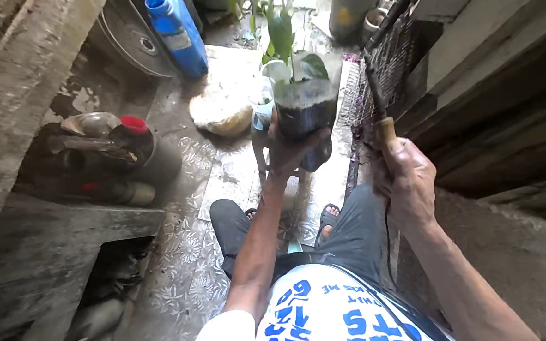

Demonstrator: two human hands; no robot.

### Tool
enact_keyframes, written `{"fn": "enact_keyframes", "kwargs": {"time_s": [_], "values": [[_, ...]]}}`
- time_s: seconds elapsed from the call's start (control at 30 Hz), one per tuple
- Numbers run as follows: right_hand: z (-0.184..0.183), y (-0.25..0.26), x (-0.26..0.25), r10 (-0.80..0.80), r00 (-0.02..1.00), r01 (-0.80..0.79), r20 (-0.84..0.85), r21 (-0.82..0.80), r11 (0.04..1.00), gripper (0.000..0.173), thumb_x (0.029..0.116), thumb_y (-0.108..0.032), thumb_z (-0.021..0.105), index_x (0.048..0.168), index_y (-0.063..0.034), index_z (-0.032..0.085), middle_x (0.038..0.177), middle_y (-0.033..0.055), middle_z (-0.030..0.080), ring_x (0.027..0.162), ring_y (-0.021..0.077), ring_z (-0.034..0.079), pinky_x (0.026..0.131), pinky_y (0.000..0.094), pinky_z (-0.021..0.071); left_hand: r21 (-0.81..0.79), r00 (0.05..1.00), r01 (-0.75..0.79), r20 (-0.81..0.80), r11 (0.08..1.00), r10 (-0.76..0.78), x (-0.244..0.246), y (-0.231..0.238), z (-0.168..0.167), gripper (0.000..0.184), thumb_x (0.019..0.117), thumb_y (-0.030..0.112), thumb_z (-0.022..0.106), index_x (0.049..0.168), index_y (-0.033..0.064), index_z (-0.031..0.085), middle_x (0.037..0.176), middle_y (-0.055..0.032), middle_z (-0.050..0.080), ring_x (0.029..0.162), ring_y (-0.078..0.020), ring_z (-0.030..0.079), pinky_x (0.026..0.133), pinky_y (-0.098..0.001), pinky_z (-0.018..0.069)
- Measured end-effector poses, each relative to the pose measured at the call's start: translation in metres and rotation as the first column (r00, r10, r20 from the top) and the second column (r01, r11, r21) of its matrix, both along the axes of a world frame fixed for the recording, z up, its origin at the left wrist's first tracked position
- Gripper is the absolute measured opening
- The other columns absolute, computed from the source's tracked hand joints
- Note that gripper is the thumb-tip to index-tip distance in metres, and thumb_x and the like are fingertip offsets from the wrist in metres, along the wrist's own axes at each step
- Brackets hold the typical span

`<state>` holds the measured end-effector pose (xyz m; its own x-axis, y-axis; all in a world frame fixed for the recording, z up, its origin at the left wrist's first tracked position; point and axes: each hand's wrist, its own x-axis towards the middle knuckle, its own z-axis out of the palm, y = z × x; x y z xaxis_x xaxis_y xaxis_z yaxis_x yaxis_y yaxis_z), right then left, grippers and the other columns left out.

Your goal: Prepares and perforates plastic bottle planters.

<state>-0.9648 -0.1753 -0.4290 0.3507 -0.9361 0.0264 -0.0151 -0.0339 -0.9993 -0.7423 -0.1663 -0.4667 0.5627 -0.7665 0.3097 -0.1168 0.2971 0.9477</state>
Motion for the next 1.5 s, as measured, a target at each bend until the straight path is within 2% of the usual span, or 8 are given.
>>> {"fn": "enact_keyframes", "kwargs": {"time_s": [0.07,0.17,0.33,0.47,0.63,1.0,1.23,1.5], "values": [[-0.002,0.013,-0.008,0.004,0.999,-0.007,-0.050,-0.046,0.999,0.034,0.1086,-0.040,0.044,0.123,-0.0178,0.065,0.059,-0.0082,0.044,0.044,0.0048,0.039,0.041,0.0230,0.0389,0.000,0.998,-0.032,-0.054,0.999,0.032,0.008,-0.010,0.011,0.091,0.0703,0.030,0.092,0.141,-0.0032,0.045,0.119,-0.0114,0.067,0.108,-0.0144,0.068,0.097,-0.0348,0.0585],[0.006,0.031,-0.017,0.035,0.988,-0.056,-0.148,-0.138,0.989,0.038,0.1081,-0.042,0.047,0.125,-0.0163,0.068,0.062,-0.0094,0.046,0.046,0.0033,0.039,0.041,0.0222,0.0367,-0.111,0.996,-0.061,-0.074,0.992,0.053,0.024,-0.025,0.020,0.083,0.0781,0.030,0.089,0.140,-0.0037,0.045,0.119,-0.0140,0.067,0.108,-0.0193,0.069,0.096,-0.0395,0.0599],[0.014,0.050,-0.027,0.062,0.955,-0.146,-0.290,-0.279,0.949,0.040,0.1082,-0.038,0.048,0.119,-0.0056,0.070,0.066,-0.0101,0.053,0.049,-0.0040,0.042,0.043,0.0153,0.0379,-0.137,0.975,-0.209,-0.100,0.968,0.196,0.035,-0.034,0.034,0.077,0.0816,0.030,0.084,0.139,-0.0032,0.046,0.116,-0.0124,0.066,0.104,-0.0164,0.068,0.093,-0.0356,0.0598],[0.011,0.053,-0.022,0.097,0.930,-0.218,-0.354,-0.320,0.922,0.038,0.1077,-0.033,0.049,0.116,-0.0039,0.071,0.067,-0.0102,0.055,0.051,-0.0080,0.043,0.045,0.0114,0.0371,-0.166,0.962,-0.259,-0.131,0.952,0.239,0.038,-0.032,0.032,0.069,0.0848,0.027,0.082,0.136,-0.0044,0.046,0.113,-0.0121,0.066,0.101,-0.0156,0.068,0.091,-0.0344,0.0600],[0.011,0.041,-0.018,0.110,0.897,-0.273,-0.427,-0.342,0.899,0.036,0.1070,-0.033,0.049,0.115,-0.0063,0.073,0.068,-0.0094,0.056,0.053,-0.0077,0.044,0.047,0.0120,0.0373,-0.122,0.948,-0.314,-0.100,0.942,0.303,0.040,-0.028,0.027,0.082,0.0826,0.033,0.083,0.142,-0.0046,0.042,0.120,-0.0131,0.064,0.108,-0.0150,0.066,0.096,-0.0333,0.0578],[0.006,0.028,-0.013,0.143,0.882,-0.327,-0.449,-0.363,0.873,0.036,0.1075,-0.034,0.049,0.117,-0.0092,0.073,0.068,-0.0090,0.056,0.054,-0.0060,0.045,0.049,0.0138,0.0384,-0.119,0.934,-0.352,-0.114,0.928,0.340,0.037,-0.028,0.028,0.085,0.0837,0.035,0.083,0.145,-0.0040,0.038,0.123,-0.0147,0.063,0.110,-0.0170,0.066,0.096,-0.0346,0.0581],[-0.001,0.031,-0.010,0.126,0.885,-0.320,-0.449,-0.389,0.864,0.035,0.1074,-0.032,0.048,0.118,-0.0088,0.072,0.068,-0.0070,0.057,0.053,-0.0039,0.047,0.048,0.0160,0.0400,-0.206,0.942,-0.325,-0.153,0.923,0.297,0.034,-0.027,0.027,0.080,0.0839,0.024,0.084,0.142,-0.0038,0.038,0.121,-0.0151,0.063,0.108,-0.0191,0.067,0.095,-0.0371,0.0589],[-0.007,0.036,-0.005,0.061,0.869,-0.287,-0.492,-0.398,0.871,0.036,0.1064,-0.033,0.047,0.116,-0.0082,0.073,0.064,-0.0059,0.055,0.051,-0.0003,0.047,0.047,0.0202,0.0394,-0.184,0.946,-0.317,-0.126,0.930,0.298,0.023,-0.025,0.025,0.081,0.0826,0.020,0.085,0.143,-0.0023,0.036,0.122,-0.0154,0.062,0.110,-0.0202,0.066,0.095,-0.0372,0.0587]]}}
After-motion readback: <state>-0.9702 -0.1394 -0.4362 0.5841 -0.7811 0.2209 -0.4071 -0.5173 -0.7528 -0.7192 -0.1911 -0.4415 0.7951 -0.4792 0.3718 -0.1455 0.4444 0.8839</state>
